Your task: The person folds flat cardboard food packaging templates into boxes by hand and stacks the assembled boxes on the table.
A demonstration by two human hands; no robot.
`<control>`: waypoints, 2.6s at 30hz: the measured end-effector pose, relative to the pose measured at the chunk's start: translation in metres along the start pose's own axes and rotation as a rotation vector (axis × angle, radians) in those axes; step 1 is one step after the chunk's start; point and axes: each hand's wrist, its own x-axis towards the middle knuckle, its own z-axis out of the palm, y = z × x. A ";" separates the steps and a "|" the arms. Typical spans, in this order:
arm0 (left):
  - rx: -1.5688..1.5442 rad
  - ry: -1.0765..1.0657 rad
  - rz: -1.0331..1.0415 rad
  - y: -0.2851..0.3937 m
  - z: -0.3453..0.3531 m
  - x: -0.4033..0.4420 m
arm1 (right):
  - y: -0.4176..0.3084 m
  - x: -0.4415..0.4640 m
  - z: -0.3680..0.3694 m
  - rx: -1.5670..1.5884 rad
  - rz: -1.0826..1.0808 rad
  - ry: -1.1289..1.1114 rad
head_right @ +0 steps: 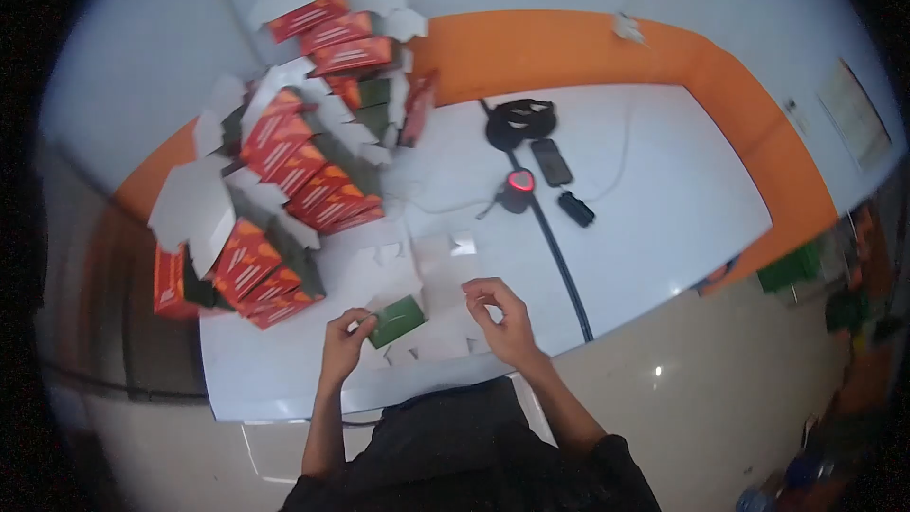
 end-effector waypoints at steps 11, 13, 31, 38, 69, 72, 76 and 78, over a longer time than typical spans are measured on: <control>-0.189 0.003 -0.013 0.012 0.011 -0.004 | 0.001 0.051 0.051 -0.307 -0.093 -0.351; -0.234 0.019 -0.027 0.012 0.012 -0.006 | 0.002 0.050 0.057 -0.358 -0.163 -0.270; 0.209 0.130 0.417 0.026 0.042 -0.012 | 0.021 0.034 0.048 -0.269 0.044 -0.564; 0.384 0.238 0.494 0.034 0.060 -0.002 | -0.012 0.012 0.077 -0.482 0.069 -0.393; 0.733 -0.212 0.592 -0.127 0.073 -0.023 | -0.050 0.228 0.053 -0.485 -0.189 -0.475; 0.682 -0.311 0.520 -0.125 0.069 -0.014 | 0.044 0.114 -0.022 -0.561 0.298 -0.747; 0.501 -0.253 0.286 -0.097 0.073 0.010 | 0.086 -0.020 -0.044 -0.623 0.346 -0.644; 0.300 -0.263 0.186 -0.102 0.071 0.021 | 0.107 -0.070 -0.027 -0.631 0.318 -0.411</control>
